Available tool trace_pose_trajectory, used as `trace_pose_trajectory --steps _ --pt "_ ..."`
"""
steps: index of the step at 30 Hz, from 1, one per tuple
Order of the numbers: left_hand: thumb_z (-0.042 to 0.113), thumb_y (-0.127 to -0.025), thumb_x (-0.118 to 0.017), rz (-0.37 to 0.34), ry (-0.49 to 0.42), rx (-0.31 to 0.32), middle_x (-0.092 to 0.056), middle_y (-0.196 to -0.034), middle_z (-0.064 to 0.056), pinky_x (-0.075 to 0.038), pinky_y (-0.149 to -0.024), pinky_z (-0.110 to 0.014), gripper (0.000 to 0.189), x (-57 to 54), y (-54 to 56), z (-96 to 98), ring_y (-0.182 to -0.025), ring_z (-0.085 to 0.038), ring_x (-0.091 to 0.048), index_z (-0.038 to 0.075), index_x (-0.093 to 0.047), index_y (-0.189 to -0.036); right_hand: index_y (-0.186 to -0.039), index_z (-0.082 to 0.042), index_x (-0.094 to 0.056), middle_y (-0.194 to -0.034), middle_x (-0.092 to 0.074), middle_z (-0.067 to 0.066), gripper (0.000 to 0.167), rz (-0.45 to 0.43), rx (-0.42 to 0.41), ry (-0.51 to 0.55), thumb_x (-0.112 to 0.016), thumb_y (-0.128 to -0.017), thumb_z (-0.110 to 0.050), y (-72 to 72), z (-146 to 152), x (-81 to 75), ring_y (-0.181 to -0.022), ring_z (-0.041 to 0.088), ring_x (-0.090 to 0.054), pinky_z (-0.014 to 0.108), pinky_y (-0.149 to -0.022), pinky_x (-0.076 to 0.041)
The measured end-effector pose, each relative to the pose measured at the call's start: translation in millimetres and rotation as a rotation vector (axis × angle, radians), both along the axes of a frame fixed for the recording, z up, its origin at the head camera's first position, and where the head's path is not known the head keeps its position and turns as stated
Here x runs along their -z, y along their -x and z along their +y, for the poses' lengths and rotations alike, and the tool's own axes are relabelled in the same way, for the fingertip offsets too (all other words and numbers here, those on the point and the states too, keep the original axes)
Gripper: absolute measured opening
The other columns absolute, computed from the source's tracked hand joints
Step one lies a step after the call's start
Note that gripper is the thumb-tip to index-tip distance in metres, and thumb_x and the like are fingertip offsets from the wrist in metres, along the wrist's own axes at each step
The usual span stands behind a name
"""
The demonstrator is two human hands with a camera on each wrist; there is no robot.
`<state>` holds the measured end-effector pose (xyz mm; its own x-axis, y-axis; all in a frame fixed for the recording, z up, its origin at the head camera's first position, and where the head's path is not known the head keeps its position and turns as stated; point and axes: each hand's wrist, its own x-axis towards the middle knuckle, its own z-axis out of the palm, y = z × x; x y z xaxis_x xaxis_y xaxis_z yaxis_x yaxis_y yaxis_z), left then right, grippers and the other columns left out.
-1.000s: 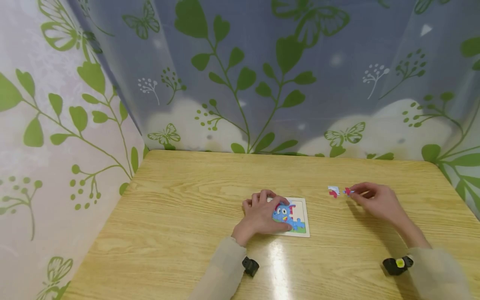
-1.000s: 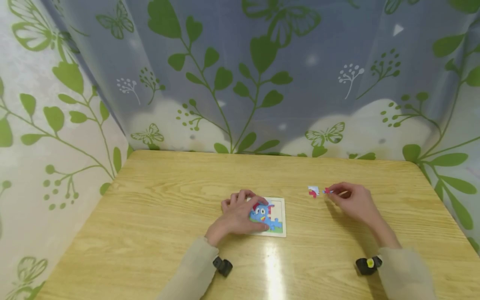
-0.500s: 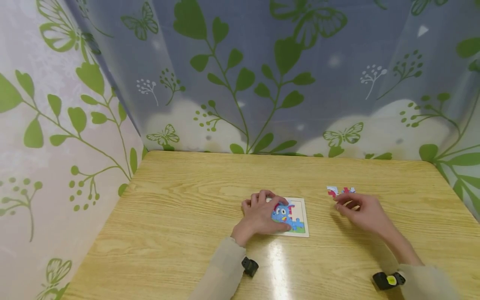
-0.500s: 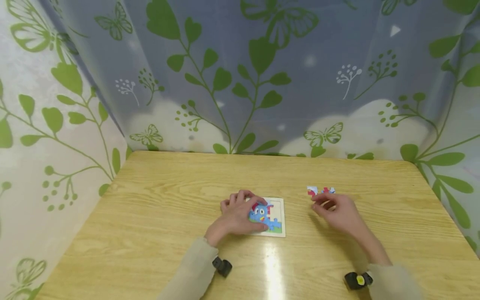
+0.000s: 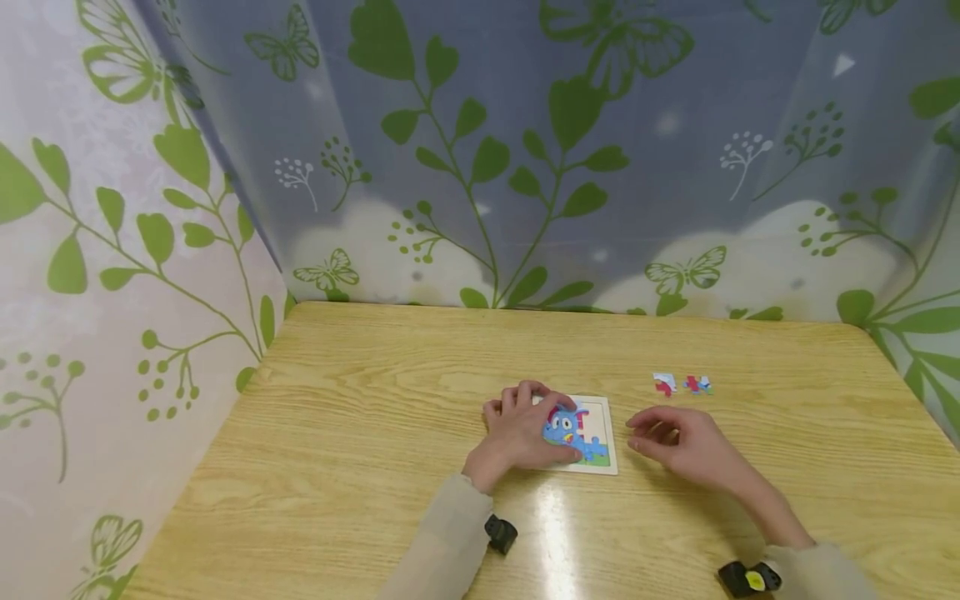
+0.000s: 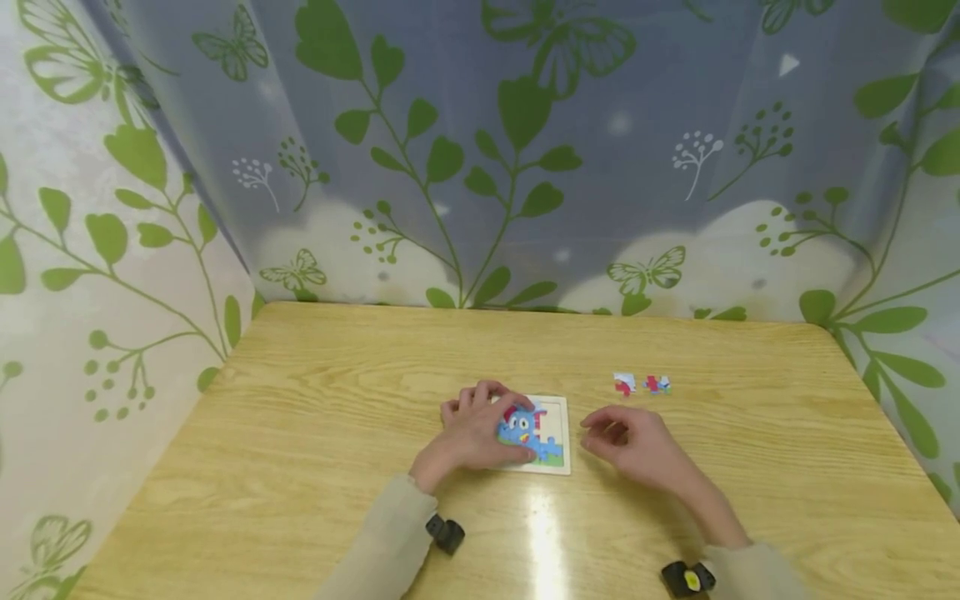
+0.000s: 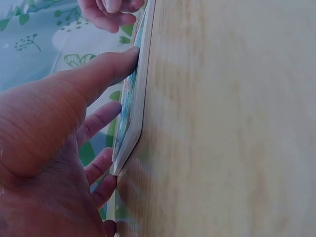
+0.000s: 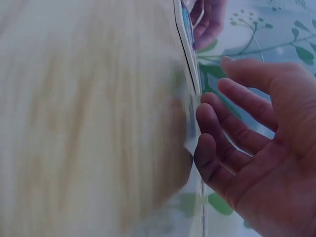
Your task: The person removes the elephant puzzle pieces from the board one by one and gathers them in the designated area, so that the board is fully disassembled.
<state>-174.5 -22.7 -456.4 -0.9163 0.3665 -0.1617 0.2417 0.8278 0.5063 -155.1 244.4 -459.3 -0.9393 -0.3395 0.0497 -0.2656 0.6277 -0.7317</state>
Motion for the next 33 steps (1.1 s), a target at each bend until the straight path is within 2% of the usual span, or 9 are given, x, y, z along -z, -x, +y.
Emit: trace_pose_trajectory --steps 7,18,27,33 --pt "0.055 -0.082 -0.079 -0.007 0.001 -0.008 -0.037 -0.149 0.001 -0.023 -0.102 -0.058 0.056 1.6 1.5 0.6 -0.131 -0.030 -0.034 0.042 -0.057 -0.132 -0.108 -0.007 -0.074 -0.092 -0.073 -0.002 0.023 -0.011 -0.098 -0.009 -0.079 -0.088 -0.016 4.1 -13.4 4.6 -0.079 0.001 -0.062 0.023 -0.071 -0.054" --pt "0.056 -0.082 -0.079 -0.008 0.011 -0.008 -0.037 -0.150 0.000 -0.024 -0.103 -0.059 0.057 5.1 0.5 3.3 -0.133 -0.031 -0.034 0.042 -0.056 -0.132 -0.110 -0.010 -0.073 -0.087 -0.064 -0.003 0.029 0.000 -0.179 -0.065 -0.083 -0.085 -0.020 8.3 -19.7 6.3 -0.070 0.001 -0.052 0.022 -0.063 -0.048" --pt "0.057 -0.082 -0.079 -0.003 0.015 -0.002 -0.037 -0.149 0.000 -0.024 -0.104 -0.060 0.057 2.4 4.5 2.0 -0.134 -0.031 -0.033 0.042 -0.056 -0.132 -0.110 -0.012 -0.074 -0.088 -0.060 -0.001 0.031 0.019 -0.212 -0.083 -0.085 -0.084 -0.024 10.0 -24.0 2.2 -0.068 0.001 -0.048 0.022 -0.061 -0.045" --pt "0.056 -0.081 -0.080 -0.012 0.022 -0.014 -0.037 -0.148 0.001 -0.024 -0.104 -0.059 0.057 2.9 3.1 1.4 -0.134 -0.030 -0.033 0.042 -0.056 -0.131 -0.110 -0.014 -0.075 -0.090 -0.059 -0.001 0.030 0.006 -0.224 -0.078 -0.084 -0.085 -0.027 10.1 -25.4 3.5 -0.068 0.001 -0.047 0.022 -0.060 -0.044"
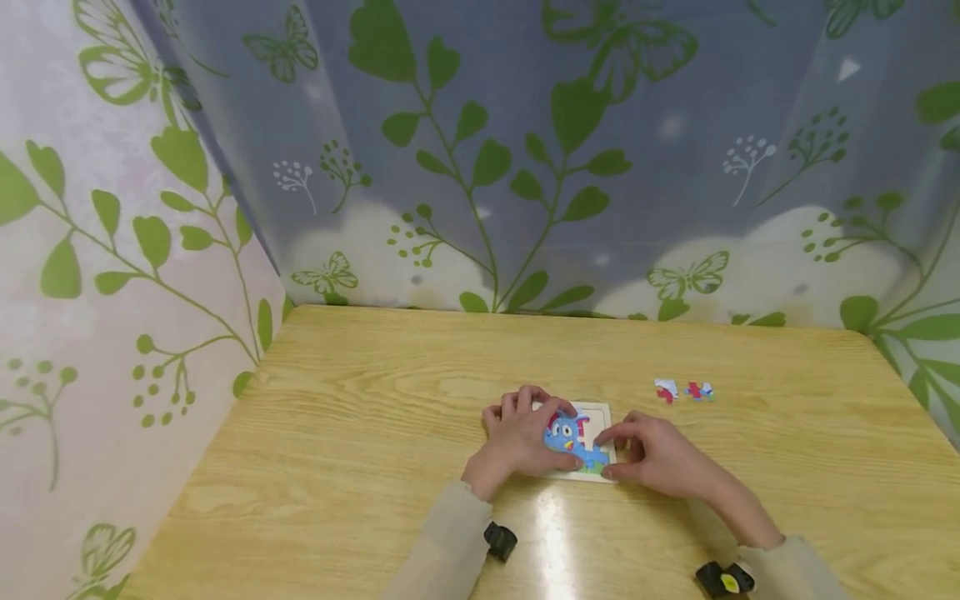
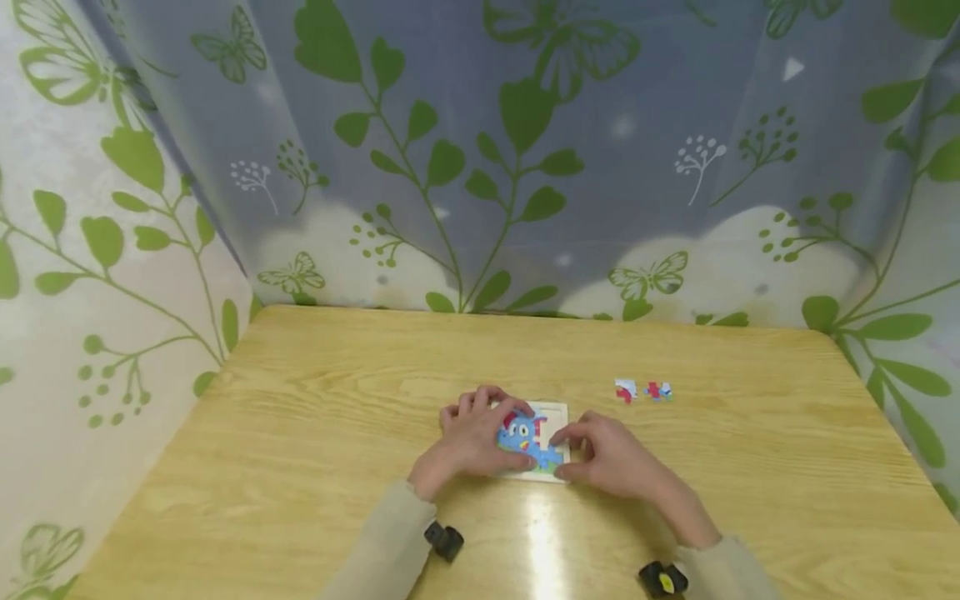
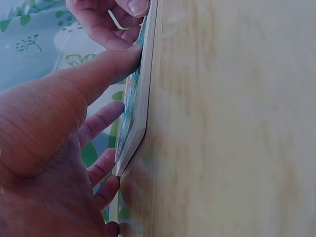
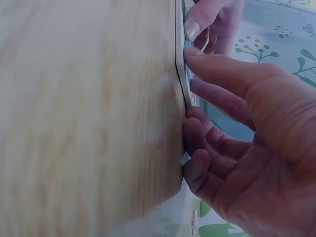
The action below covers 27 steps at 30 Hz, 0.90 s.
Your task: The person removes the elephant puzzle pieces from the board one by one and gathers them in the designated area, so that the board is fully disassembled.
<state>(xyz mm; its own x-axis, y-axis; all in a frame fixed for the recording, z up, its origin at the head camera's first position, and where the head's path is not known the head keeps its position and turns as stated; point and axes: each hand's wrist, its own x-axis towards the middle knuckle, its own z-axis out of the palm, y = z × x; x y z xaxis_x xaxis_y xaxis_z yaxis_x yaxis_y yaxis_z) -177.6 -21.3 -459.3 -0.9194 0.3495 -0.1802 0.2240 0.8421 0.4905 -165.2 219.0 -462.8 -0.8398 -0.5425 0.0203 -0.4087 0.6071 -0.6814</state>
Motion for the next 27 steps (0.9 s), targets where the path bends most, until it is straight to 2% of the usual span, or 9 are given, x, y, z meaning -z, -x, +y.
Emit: trace_pose_trajectory --steps 7,14,27 --pt "0.055 -0.082 -0.079 -0.002 -0.009 0.008 -0.037 -0.150 0.000 -0.024 -0.104 -0.060 0.056 -0.5 -1.3 1.3 -0.134 -0.031 -0.033 0.041 -0.055 -0.131 -0.108 -0.015 -0.074 -0.089 -0.057 0.000 0.026 -0.030 0.018 0.001 -0.084 -0.085 -0.023 -2.2 -0.2 -0.9 -0.069 0.002 -0.047 0.022 -0.061 -0.044" --pt "0.056 -0.081 -0.080 0.008 -0.002 0.000 -0.037 -0.149 0.000 -0.024 -0.103 -0.059 0.057 -0.1 0.4 1.0 -0.132 -0.030 -0.034 0.041 -0.056 -0.130 -0.104 -0.013 -0.073 -0.086 -0.057 0.000 0.022 -0.050 0.027 0.024 -0.082 -0.087 -0.022 1.6 -3.7 -0.6 -0.068 0.003 -0.046 0.022 -0.061 -0.043" --pt "0.056 -0.081 -0.080 0.011 0.006 -0.002 -0.037 -0.149 0.000 -0.025 -0.102 -0.059 0.056 1.5 0.3 -0.1 -0.132 -0.030 -0.034 0.041 -0.056 -0.130 -0.102 -0.010 -0.070 -0.087 -0.060 0.000 0.023 -0.066 0.063 0.032 -0.084 -0.084 -0.017 0.7 -10.5 0.2 -0.073 0.004 -0.049 0.022 -0.065 -0.044"
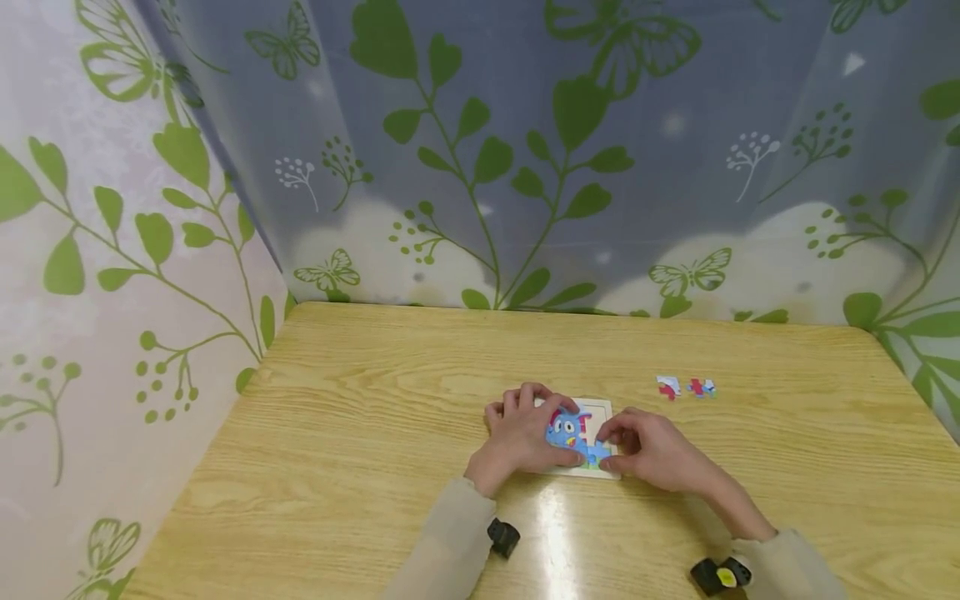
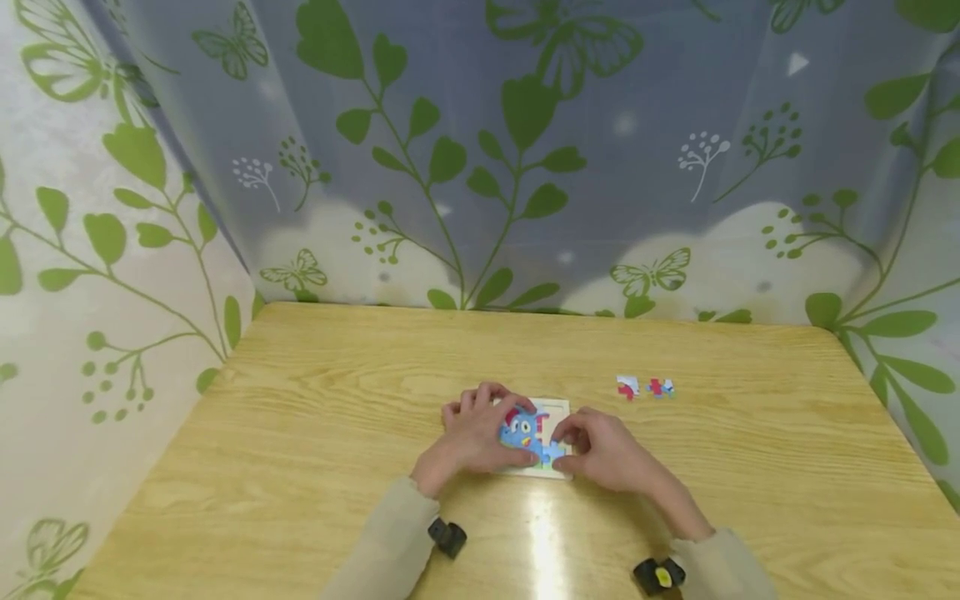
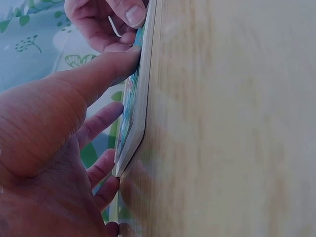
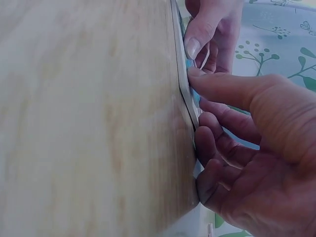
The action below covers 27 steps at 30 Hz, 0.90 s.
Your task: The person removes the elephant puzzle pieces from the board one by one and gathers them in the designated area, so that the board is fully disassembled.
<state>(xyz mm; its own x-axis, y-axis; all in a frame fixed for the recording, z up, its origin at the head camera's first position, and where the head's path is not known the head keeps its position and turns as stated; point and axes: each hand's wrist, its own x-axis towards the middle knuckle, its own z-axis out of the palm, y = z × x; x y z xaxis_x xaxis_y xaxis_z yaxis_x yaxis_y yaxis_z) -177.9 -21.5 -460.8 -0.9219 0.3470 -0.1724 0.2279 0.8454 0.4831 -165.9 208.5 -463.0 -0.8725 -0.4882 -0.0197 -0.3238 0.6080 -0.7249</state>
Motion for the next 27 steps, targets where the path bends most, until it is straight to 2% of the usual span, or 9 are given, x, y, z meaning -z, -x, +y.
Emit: trace_pose_trajectory --steps 15,27 --pt "0.057 -0.081 -0.079 0.000 0.000 -0.004 -0.037 -0.148 0.001 -0.025 -0.102 -0.057 0.056 1.0 0.2 0.7 -0.130 -0.029 -0.034 0.042 -0.056 -0.130 -0.104 -0.008 -0.069 -0.086 -0.061 0.001 0.024 -0.075 0.013 0.059 -0.082 -0.085 -0.014 -0.6 0.7 -0.3 -0.072 0.006 -0.053 0.022 -0.063 -0.046" --pt "0.056 -0.081 -0.080 0.001 -0.003 -0.009 -0.038 -0.148 0.001 -0.025 -0.101 -0.057 0.056 0.2 -0.7 1.0 -0.130 -0.029 -0.035 0.042 -0.057 -0.130 -0.100 -0.009 -0.070 -0.084 -0.063 0.000 0.018 -0.082 0.088 0.067 -0.081 -0.085 -0.011 -3.2 -1.6 1.9 -0.074 0.008 -0.056 0.022 -0.066 -0.048"
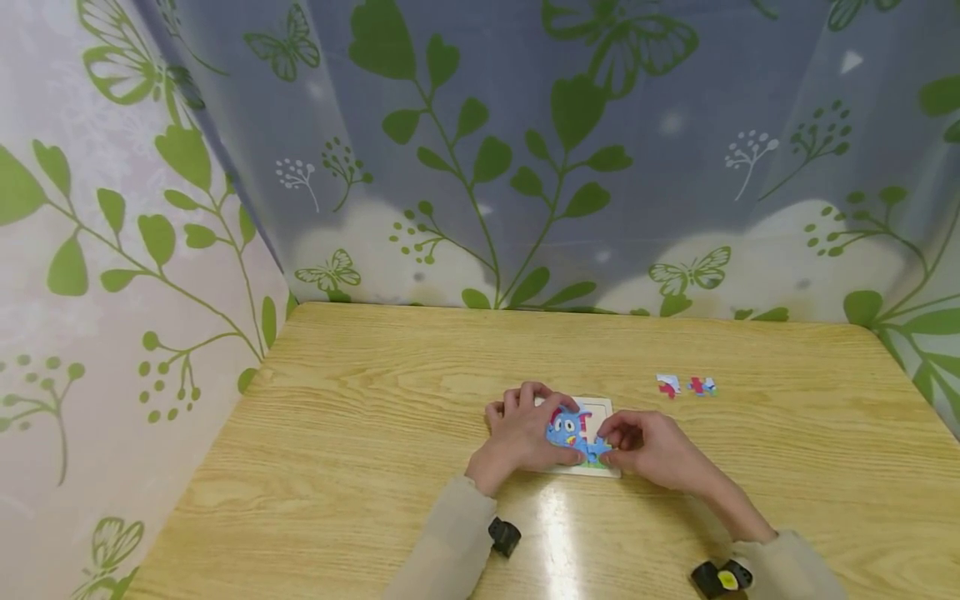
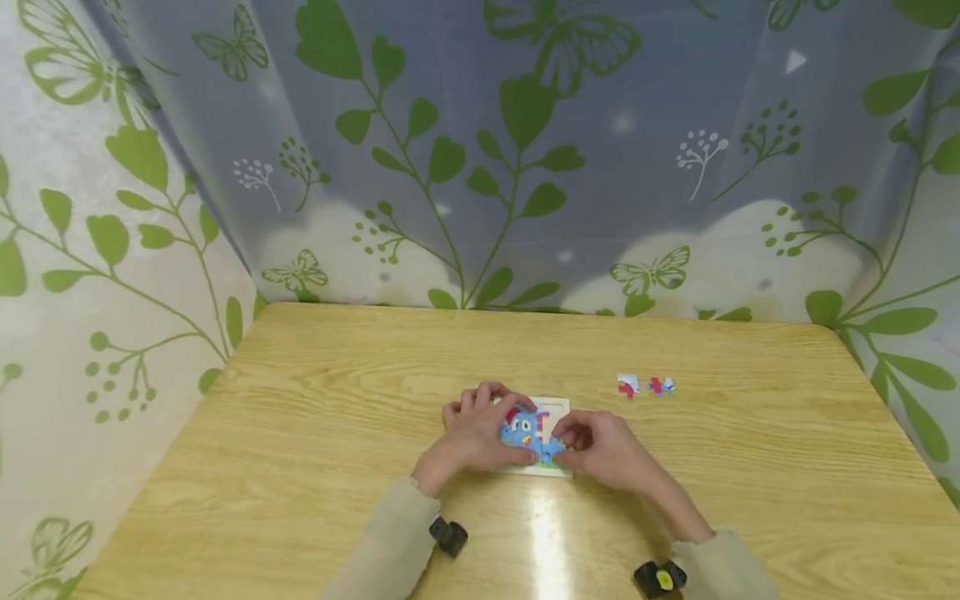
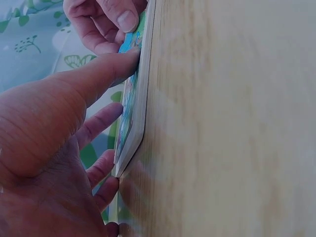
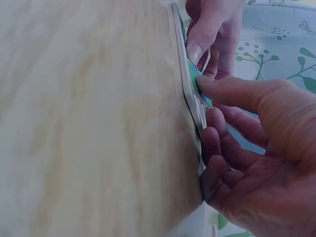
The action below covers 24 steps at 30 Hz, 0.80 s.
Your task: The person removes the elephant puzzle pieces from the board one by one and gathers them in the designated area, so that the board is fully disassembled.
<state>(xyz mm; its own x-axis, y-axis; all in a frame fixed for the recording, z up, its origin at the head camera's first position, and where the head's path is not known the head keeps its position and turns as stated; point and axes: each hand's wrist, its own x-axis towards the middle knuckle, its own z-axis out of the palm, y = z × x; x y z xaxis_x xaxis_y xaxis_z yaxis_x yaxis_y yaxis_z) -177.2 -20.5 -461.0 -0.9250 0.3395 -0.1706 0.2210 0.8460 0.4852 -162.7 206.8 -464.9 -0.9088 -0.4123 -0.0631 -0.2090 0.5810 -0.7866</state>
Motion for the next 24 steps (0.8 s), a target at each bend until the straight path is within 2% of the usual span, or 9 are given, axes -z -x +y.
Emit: trace_pose_trajectory --steps 15,24 --pt "0.056 -0.082 -0.080 -0.010 0.004 -0.003 -0.037 -0.150 0.001 -0.025 -0.101 -0.057 0.056 -2.2 -0.7 1.7 -0.131 -0.029 -0.034 0.043 -0.057 -0.131 -0.106 -0.009 -0.069 -0.081 -0.064 0.003 0.017 -0.016 -0.061 0.073 -0.075 -0.091 -0.010 0.1 7.3 1.3 -0.068 0.007 -0.056 0.022 -0.061 -0.046" --pt "0.055 -0.081 -0.080 -0.009 -0.005 -0.009 -0.036 -0.150 0.001 -0.024 -0.103 -0.058 0.056 -1.7 -0.7 0.3 -0.132 -0.029 -0.034 0.042 -0.057 -0.131 -0.109 -0.007 -0.070 -0.085 -0.066 0.005 0.016 -0.049 -0.025 0.104 -0.072 -0.094 -0.011 -2.3 12.2 -5.0 -0.071 0.008 -0.057 0.023 -0.063 -0.048"
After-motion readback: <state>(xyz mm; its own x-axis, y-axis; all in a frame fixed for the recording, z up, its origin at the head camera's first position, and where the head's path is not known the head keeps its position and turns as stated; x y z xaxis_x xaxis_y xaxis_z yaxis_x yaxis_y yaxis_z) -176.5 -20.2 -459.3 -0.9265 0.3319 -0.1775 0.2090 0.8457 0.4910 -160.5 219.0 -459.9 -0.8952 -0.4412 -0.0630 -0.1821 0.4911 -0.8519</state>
